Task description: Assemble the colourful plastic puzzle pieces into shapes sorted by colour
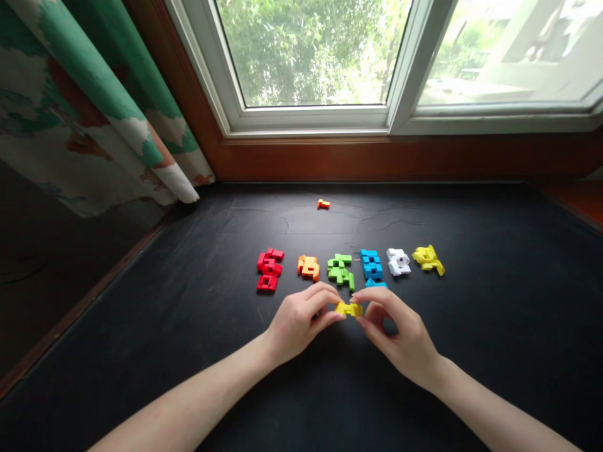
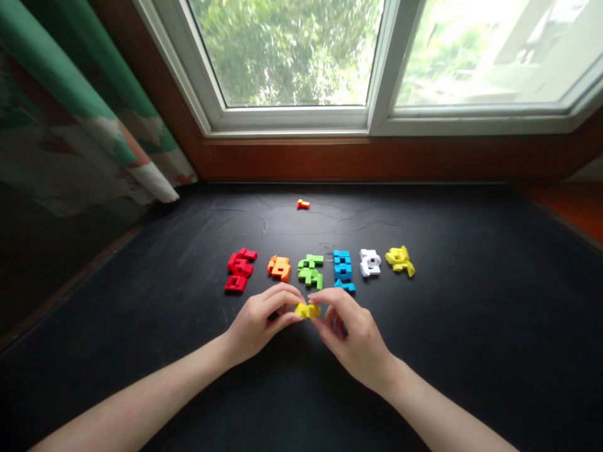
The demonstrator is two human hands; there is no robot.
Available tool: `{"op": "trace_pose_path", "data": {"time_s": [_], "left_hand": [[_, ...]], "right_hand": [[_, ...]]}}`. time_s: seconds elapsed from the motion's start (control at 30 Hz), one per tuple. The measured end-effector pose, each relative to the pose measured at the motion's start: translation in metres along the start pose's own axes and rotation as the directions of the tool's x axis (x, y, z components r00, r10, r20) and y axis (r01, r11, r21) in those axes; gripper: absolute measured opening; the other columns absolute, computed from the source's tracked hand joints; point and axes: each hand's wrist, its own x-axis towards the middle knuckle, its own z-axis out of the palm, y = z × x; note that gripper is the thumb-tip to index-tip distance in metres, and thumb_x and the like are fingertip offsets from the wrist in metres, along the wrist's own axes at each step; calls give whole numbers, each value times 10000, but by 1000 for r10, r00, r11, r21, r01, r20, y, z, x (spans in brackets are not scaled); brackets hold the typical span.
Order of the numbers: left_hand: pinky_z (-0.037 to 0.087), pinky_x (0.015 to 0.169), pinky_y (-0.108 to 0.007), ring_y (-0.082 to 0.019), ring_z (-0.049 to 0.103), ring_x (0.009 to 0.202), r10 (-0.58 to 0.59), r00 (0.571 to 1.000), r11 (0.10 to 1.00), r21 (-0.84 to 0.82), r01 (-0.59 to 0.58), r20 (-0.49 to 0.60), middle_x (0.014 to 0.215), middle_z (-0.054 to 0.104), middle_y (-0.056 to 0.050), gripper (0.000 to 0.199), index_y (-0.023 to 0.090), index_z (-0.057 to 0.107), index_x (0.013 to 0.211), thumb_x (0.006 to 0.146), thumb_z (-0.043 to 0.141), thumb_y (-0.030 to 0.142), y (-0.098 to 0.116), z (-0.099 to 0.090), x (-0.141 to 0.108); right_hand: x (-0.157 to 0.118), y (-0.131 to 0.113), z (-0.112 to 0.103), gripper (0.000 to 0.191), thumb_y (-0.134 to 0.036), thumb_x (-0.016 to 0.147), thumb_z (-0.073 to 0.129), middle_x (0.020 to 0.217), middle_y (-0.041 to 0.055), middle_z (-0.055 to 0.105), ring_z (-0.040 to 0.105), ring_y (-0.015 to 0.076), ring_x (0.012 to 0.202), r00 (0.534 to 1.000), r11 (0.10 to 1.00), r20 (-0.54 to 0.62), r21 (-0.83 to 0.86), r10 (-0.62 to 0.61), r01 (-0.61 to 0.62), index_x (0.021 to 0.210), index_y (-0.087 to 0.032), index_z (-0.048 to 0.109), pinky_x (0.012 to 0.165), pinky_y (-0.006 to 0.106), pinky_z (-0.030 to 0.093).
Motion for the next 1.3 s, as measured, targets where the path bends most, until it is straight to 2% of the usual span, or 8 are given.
{"op": "trace_pose_path", "data": {"time_s": [0.2, 0.33, 0.47, 0.63, 0.97, 1.3], "left_hand": [[543, 666, -226, -135, 655, 739, 17, 1000, 1000, 20, -17, -26, 1014, 687, -94, 205, 154, 649, 972, 979, 546, 331, 0, 0, -2], [530, 615, -205, -102, 625, 645, 56, 998, 998, 44, -55, -36, 1004, 687, -85, 190, 156, 647, 982, 978, 551, 320, 0, 0, -2], [555, 662, -216, -135, 676, 733, 132, 989, 987, 100, -125, -62, 985, 701, -89, 181, 156, 656, 988, 972, 565, 312, 1, -1, -1], [574, 731, -242, -165, 707, 827, 168, 983, 974, 166, -155, -68, 984, 713, -87, 167, 172, 666, 1006, 968, 571, 304, 3, -2, -2], [576, 698, -230, -166, 709, 826, 165, 982, 978, 147, -150, -96, 988, 711, -88, 153, 161, 653, 1023, 955, 600, 287, 2, -2, -1], [558, 628, -219, -113, 646, 668, 109, 988, 991, 91, -99, -107, 1036, 688, -95, 203, 154, 618, 1070, 950, 607, 318, -1, 0, -2]], "right_hand": [[1, 0, -1, 187, -194, 948, 552, 941, 32, 640, 569, 106, 577, 999, 998, 26, -35, 44, -43, 1130, -233, 552, 504, 216, 481], [3, -1, -4, 81, -240, 957, 570, 857, 19, 646, 548, 110, 558, 999, 996, 16, -84, 45, -44, 1026, -215, 606, 515, 227, 461], [5, -3, -6, 106, -294, 961, 578, 770, 6, 643, 524, 113, 529, 998, 991, 5, -118, 57, -56, 961, -209, 641, 518, 239, 451], [4, -3, -6, 144, -340, 944, 595, 717, -4, 645, 517, 112, 496, 998, 991, -18, -123, 58, -60, 949, -208, 653, 488, 236, 442], [4, -5, -4, 92, -220, 901, 631, 789, 2, 667, 539, 101, 500, 999, 994, -18, -102, 36, -38, 992, -205, 625, 456, 218, 434], [3, -4, -2, 176, -176, 880, 633, 645, -55, 563, 506, 92, 463, 997, 992, -26, -105, 74, -77, 1051, -204, 602, 440, 200, 418]]}}
